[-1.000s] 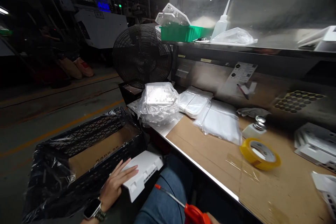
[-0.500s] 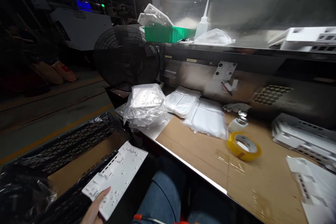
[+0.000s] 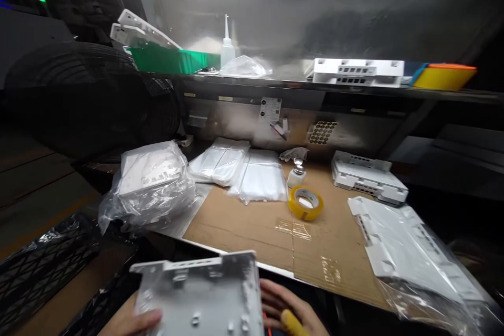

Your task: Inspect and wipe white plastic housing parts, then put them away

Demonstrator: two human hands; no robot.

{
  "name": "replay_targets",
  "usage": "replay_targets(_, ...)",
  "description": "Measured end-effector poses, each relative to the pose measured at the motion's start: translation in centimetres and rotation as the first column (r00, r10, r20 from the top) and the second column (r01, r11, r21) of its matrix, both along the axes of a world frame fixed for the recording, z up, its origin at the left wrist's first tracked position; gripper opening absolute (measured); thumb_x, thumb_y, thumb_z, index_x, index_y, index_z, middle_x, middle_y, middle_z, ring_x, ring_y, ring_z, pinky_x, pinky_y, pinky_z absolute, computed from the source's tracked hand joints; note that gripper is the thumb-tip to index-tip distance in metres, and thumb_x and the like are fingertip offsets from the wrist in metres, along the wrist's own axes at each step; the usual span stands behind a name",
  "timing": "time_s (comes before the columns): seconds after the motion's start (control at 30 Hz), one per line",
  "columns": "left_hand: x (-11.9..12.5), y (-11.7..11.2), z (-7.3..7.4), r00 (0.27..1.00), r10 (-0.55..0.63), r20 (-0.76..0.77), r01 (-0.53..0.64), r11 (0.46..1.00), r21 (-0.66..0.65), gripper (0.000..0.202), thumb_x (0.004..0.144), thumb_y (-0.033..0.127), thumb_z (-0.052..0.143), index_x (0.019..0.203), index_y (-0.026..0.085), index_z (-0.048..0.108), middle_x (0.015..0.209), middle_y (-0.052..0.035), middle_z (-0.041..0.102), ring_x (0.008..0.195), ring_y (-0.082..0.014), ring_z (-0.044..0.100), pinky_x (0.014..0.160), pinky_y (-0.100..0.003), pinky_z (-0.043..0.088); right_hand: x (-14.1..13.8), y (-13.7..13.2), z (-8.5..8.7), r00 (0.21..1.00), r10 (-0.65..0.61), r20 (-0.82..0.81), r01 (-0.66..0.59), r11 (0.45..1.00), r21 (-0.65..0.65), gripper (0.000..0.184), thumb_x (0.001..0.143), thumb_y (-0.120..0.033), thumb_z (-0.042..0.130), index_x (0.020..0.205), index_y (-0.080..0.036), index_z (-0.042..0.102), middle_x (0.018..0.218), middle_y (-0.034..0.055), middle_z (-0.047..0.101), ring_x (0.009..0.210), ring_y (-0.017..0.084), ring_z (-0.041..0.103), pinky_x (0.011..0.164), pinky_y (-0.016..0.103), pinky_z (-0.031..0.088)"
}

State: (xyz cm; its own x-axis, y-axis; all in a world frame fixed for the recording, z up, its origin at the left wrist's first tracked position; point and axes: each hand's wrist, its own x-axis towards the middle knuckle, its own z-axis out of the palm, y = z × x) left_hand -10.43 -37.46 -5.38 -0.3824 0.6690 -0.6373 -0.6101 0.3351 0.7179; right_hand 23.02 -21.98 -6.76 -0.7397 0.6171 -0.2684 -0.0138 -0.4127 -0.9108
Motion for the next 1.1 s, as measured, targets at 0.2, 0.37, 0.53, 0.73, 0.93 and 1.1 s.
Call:
replay_targets(0.2,5.8,15.3,5.6,0.688,-0.539,-0.487,0.677,0.717,0.164,0.067,0.073,0.072,0.076,0.100,0.011,0.077,0.093,-0.0180,0.078,0.087,-0.0363,0.073,0.078,-0.043,0.058,3.5,1.4,1.7,0.888,-0.460,-0.017,0.434,0.848,-0.304,0.076,0.070,-0.067,0.083,0.122,-0.014,0.073,0.100,0.0145,0.081,0.092,0.032,0.077,0.085,0.044,0.061)
replay_targets(0.37,8.6,25.9,4.3,0.416,-0.370,-0.831,0.738,0.671,0.071,0.047,0.095,0.060,0.051,0.101,0.020,0.074,0.102,-0.0140,0.075,0.101,-0.0332,0.066,0.096,-0.047,0.051,7.6,3.6,1.1,0.690,-0.720,-0.073,0.634,0.650,-0.420,0.068,0.072,-0.055,0.084,0.129,-0.020,0.071,0.110,0.0114,0.081,0.112,0.035,0.073,0.094,0.047,0.061)
replay_targets(0.53,8.9,31.8,0.5,-0.018,-0.187,-0.982,0.796,0.591,-0.127,0.029,0.085,0.031,0.061,0.110,0.022,0.071,0.127,-0.0169,0.067,0.131,-0.0401,0.047,0.116,-0.058,0.033,10.5,4.5,0.8,0.425,-0.891,-0.163,0.758,0.448,-0.475,0.059,0.072,-0.025,0.088,0.129,-0.028,0.071,0.107,-0.0001,0.082,0.109,0.021,0.075,0.091,0.027,0.063)
replay_targets(0.73,8.3,33.1,-1.9,-0.289,-0.145,-0.946,0.735,0.600,-0.316,0.055,0.085,0.016,0.031,0.132,0.014,0.060,0.120,-0.0219,0.069,0.115,-0.0405,0.061,0.092,-0.058,0.051,11.5,5.2,3.1,0.183,-0.973,-0.141,0.548,0.220,-0.807,0.039,0.105,-0.005,0.037,0.125,-0.012,0.069,0.116,0.0080,0.080,0.120,0.011,0.070,0.090,0.019,0.062)
replay_targets(0.93,7.0,34.7,-1.4,-0.321,-0.216,-0.922,0.696,0.606,-0.385,0.045,0.092,0.028,0.031,0.129,0.013,0.053,0.112,-0.0197,0.071,0.103,-0.0355,0.067,0.091,-0.046,0.049,10.9,5.4,5.3,0.049,-0.998,-0.027,0.319,0.041,-0.947,0.044,0.110,-0.018,0.026,0.142,-0.005,0.053,0.121,0.0154,0.077,0.115,0.009,0.072,0.083,0.014,0.061)
replay_targets(1.1,6.0,36.8,-0.1,-0.208,-0.330,-0.921,0.680,0.628,-0.378,0.027,0.083,0.049,0.057,0.093,0.024,0.062,0.093,-0.0077,0.076,0.089,-0.0329,0.068,0.075,-0.037,0.044,11.2,5.3,4.8,0.088,-0.994,-0.068,0.306,0.092,-0.948,0.042,0.109,-0.012,0.028,0.141,-0.006,0.054,0.120,0.0126,0.078,0.112,0.006,0.073,0.086,0.013,0.059)
